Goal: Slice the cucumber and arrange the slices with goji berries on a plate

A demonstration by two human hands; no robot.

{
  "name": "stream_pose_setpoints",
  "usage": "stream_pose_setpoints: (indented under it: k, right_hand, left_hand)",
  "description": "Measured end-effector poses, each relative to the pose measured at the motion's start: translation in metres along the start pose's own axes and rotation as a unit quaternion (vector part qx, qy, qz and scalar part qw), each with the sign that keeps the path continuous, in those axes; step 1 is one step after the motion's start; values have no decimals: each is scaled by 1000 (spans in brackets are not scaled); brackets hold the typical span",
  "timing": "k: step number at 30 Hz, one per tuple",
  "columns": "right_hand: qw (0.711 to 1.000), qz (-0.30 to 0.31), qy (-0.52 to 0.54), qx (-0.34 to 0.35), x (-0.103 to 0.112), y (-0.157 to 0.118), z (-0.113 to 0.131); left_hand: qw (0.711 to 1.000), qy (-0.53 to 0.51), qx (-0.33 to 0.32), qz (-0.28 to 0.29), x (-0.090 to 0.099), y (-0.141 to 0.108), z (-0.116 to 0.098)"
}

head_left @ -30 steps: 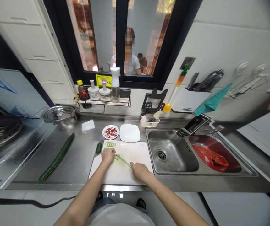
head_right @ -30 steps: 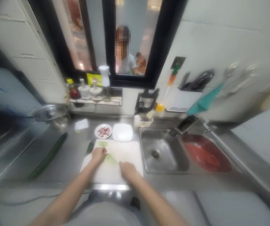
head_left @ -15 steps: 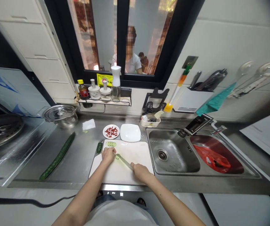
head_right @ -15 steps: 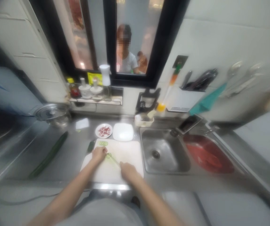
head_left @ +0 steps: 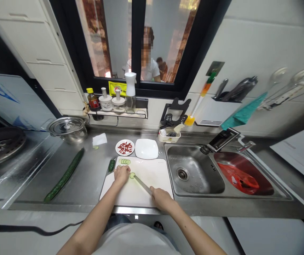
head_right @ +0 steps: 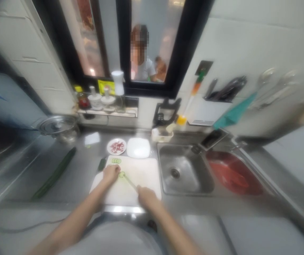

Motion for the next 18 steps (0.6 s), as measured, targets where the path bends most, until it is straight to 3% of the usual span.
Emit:
stream_pose_setpoints:
  k: [9,18]
  right_hand:
    - [999,-23,30,-21,-7,-13,-12]
    - [988,-79,120,-57,-19,-14,-31]
  left_hand:
    - [993,69,-95,-31,-4,-26,-8]
    - [997,12,-67,-39,-7,-25,-6]
Point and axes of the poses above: each hand's wrist, its own y-axis towards the middle knuckle, its own x-axis out of the back of the hand, z = x × y, the point moved 1 cm from there along y, towards the middle knuckle, and after that the axes turned 5 degrees about x, right-handed, at the moved point
